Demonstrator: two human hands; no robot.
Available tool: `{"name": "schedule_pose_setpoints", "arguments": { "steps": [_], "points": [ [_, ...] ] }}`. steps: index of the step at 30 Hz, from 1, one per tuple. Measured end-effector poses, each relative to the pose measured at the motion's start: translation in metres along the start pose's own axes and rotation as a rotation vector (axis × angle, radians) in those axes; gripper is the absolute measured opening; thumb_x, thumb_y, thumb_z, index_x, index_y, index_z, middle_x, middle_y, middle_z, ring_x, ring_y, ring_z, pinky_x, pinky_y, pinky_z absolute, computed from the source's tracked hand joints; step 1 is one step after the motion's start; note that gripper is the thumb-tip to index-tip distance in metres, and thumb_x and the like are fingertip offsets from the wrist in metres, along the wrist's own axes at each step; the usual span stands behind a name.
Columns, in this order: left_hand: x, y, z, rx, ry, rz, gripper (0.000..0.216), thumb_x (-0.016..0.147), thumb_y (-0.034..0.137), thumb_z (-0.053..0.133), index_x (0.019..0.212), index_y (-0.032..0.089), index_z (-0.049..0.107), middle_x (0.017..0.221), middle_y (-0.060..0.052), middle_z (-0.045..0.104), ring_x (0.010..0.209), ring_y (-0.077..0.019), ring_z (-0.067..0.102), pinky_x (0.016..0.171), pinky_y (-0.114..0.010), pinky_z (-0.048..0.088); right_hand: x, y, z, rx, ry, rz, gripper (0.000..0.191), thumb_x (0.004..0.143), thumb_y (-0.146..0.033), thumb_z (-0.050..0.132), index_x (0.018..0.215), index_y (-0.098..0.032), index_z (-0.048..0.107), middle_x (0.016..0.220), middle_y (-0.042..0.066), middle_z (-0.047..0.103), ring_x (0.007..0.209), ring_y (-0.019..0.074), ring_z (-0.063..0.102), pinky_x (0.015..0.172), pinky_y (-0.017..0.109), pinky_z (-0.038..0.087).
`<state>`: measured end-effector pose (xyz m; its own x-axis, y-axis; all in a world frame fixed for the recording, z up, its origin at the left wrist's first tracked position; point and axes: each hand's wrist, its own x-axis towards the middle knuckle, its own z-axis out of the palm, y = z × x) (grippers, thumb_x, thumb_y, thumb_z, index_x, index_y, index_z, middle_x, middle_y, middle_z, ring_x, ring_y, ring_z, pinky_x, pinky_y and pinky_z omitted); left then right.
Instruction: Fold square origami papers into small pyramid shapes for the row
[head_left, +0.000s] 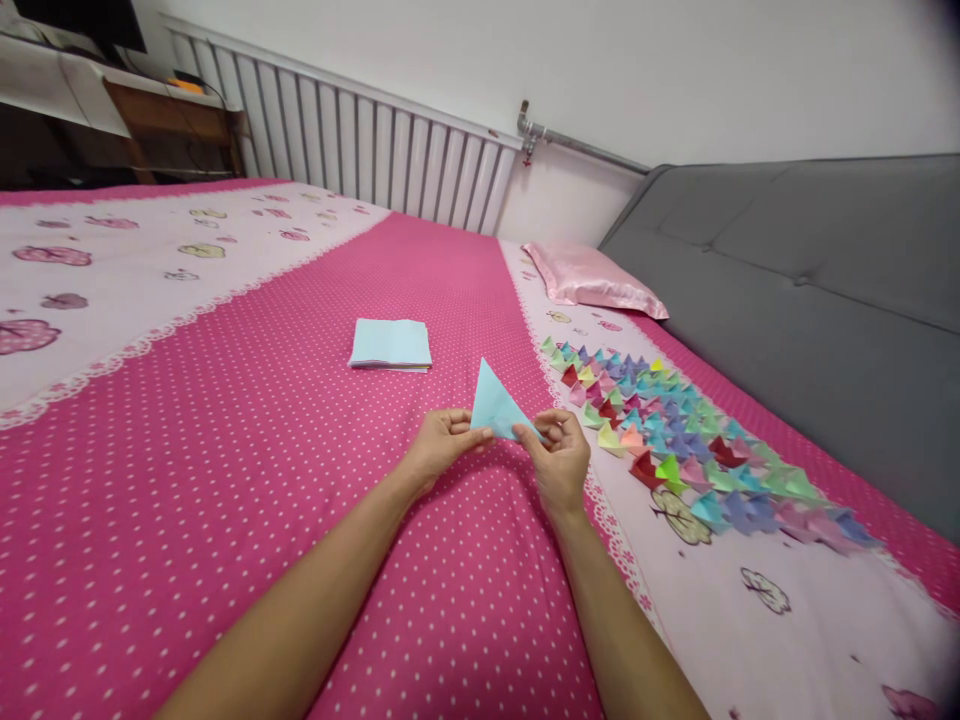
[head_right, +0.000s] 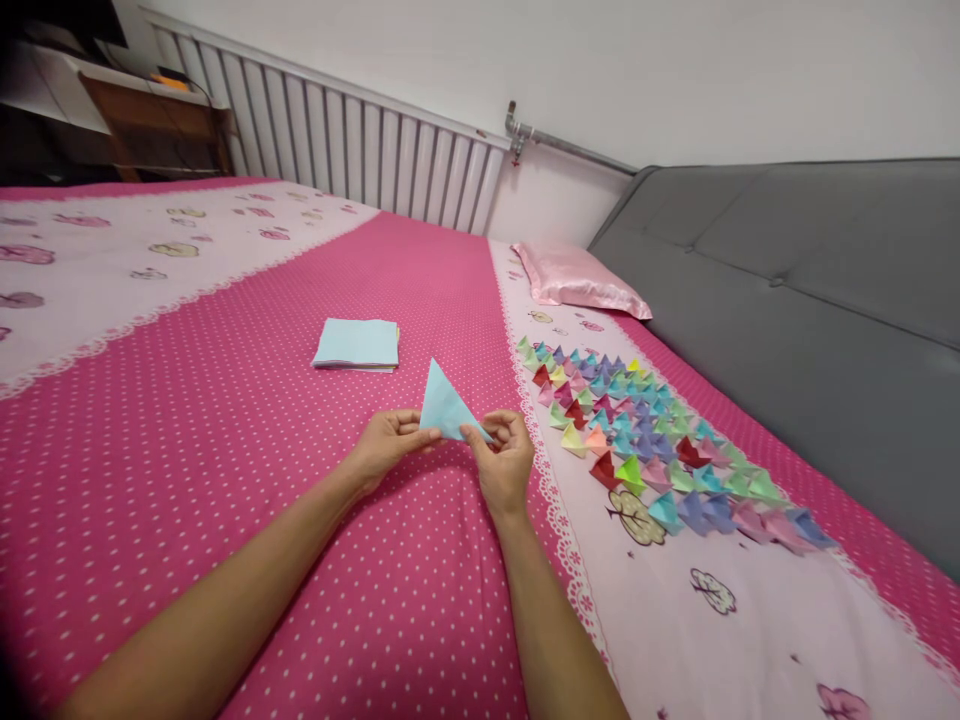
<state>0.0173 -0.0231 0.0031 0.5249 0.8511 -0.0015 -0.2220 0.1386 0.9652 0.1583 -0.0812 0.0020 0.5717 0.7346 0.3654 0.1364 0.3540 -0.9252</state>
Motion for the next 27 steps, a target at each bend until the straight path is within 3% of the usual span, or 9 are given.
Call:
{"name": "schedule_pose_setpoints", "arguments": {
  "steps": [9, 12, 18, 27],
  "points": [
    [-0.0009, 0.0025, 0.0007, -0.045, -0.013, -0.02, 0.031, 0.059, 0.032, 0.075, 0.081, 0.012, 0.069, 0.078, -0.007, 0.07, 0.065, -0.0109, 0.061, 0.065, -0.022, 0.045, -0.0004, -0.0014, -0.0002, -0.011, -0.116, 0.055, 0.042, 0.063, -0.03, 0.071, 0.099, -0.017, 0.053, 0.072, 0.0, 0.064, 0.065, 0.0136, 0.061, 0.062, 0.026, 0.048],
    [-0.0027, 0.004, 0.0026, -0.047, -0.019, -0.02, 0.03, 0.058, 0.033, 0.076, 0.078, 0.011, 0.068, 0.072, -0.006, 0.069, 0.062, -0.0101, 0.06, 0.063, -0.021, 0.044, -0.0012, 0.001, 0.0007, -0.034, -0.17, 0.108, 0.041, 0.06, -0.032, 0.073, 0.094, -0.016, 0.059, 0.078, 0.002, 0.065, 0.067, 0.0148, 0.061, 0.063, 0.027, 0.049],
    [-0.0034, 0.0042, 0.0026, 0.0, -0.037, 0.002, 0.031, 0.059, 0.035, 0.075, 0.076, 0.01, 0.068, 0.068, -0.007, 0.068, 0.056, -0.0099, 0.058, 0.057, -0.021, 0.044, -0.0017, 0.004, 0.0006, -0.093, -0.156, 0.118, 0.035, 0.056, -0.036, 0.075, 0.081, -0.014, 0.062, 0.068, 0.0, 0.065, 0.059, 0.0142, 0.058, 0.058, 0.026, 0.047],
    [-0.0017, 0.0047, -0.001, 0.107, -0.076, -0.02, 0.033, 0.057, 0.038, 0.075, 0.071, 0.009, 0.068, 0.059, -0.006, 0.066, 0.05, -0.0101, 0.057, 0.055, -0.023, 0.046, -0.0014, 0.0011, 0.0014, -0.045, -0.149, 0.124, 0.043, 0.051, -0.032, 0.078, 0.087, -0.016, 0.061, 0.074, 0.001, 0.067, 0.063, 0.0149, 0.061, 0.061, 0.027, 0.049]
  ]
}}
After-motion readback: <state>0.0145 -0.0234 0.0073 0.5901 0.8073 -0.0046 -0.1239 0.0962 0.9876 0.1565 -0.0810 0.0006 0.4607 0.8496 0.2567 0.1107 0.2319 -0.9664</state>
